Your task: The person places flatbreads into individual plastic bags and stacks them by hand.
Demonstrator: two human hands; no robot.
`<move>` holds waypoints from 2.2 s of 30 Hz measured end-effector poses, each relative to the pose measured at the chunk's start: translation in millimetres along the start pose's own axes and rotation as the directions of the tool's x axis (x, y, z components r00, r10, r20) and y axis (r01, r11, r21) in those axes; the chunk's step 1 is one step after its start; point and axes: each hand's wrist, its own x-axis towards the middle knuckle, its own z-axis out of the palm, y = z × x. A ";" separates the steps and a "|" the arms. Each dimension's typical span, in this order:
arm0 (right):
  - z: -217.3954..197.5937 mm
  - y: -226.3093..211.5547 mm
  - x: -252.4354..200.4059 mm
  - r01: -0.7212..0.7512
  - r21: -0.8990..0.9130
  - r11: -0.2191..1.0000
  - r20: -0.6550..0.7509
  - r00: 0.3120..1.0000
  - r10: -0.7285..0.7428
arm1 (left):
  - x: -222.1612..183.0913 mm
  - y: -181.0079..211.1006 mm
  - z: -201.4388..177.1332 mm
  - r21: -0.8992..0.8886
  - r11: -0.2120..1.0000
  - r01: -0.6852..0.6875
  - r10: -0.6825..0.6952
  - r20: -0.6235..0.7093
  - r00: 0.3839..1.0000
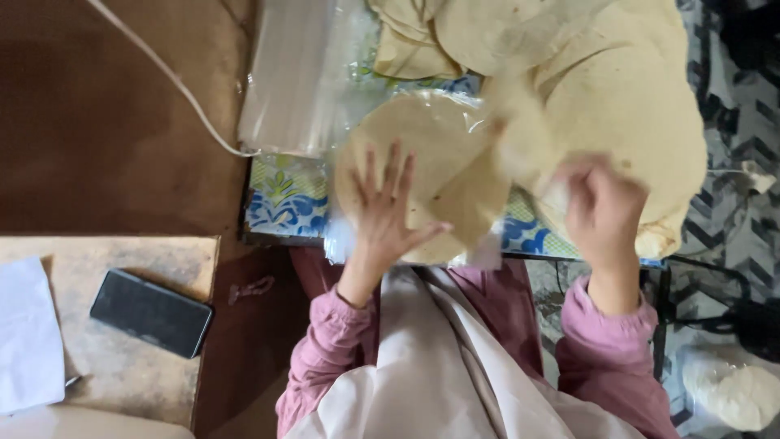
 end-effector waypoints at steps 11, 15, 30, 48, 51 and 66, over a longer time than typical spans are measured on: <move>12.0 -35.2 -2.4 0.099 0.801 0.590 0.064 0.966 -0.249 | -31.8 -24.3 -29.6 -0.969 0.048 0.242 0.099 0.246 0.964; 99.6 52.0 14.1 -0.472 0.462 0.751 0.142 0.875 0.463 | -19.1 -86.1 14.5 -0.773 0.388 0.503 -0.342 0.386 0.857; 125.0 83.4 -12.2 -0.536 0.341 0.772 0.233 0.844 0.483 | -36.2 -87.9 19.2 -0.304 0.788 0.535 -0.564 -0.011 0.826; 122.6 1.5 -24.3 0.035 -0.347 0.937 0.111 0.994 0.004 | 16.5 -115.1 -15.3 0.144 0.921 0.362 -0.241 -0.520 0.820; 138.6 -5.0 -31.5 0.124 -0.246 0.961 0.304 0.952 -0.045 | 51.3 -144.8 -3.3 0.259 0.940 0.222 -0.050 -0.538 0.841; 109.7 -56.2 -9.3 0.082 0.343 0.936 0.327 0.923 -0.201 | -4.2 19.5 -20.0 -0.340 0.913 0.226 -0.233 0.021 0.972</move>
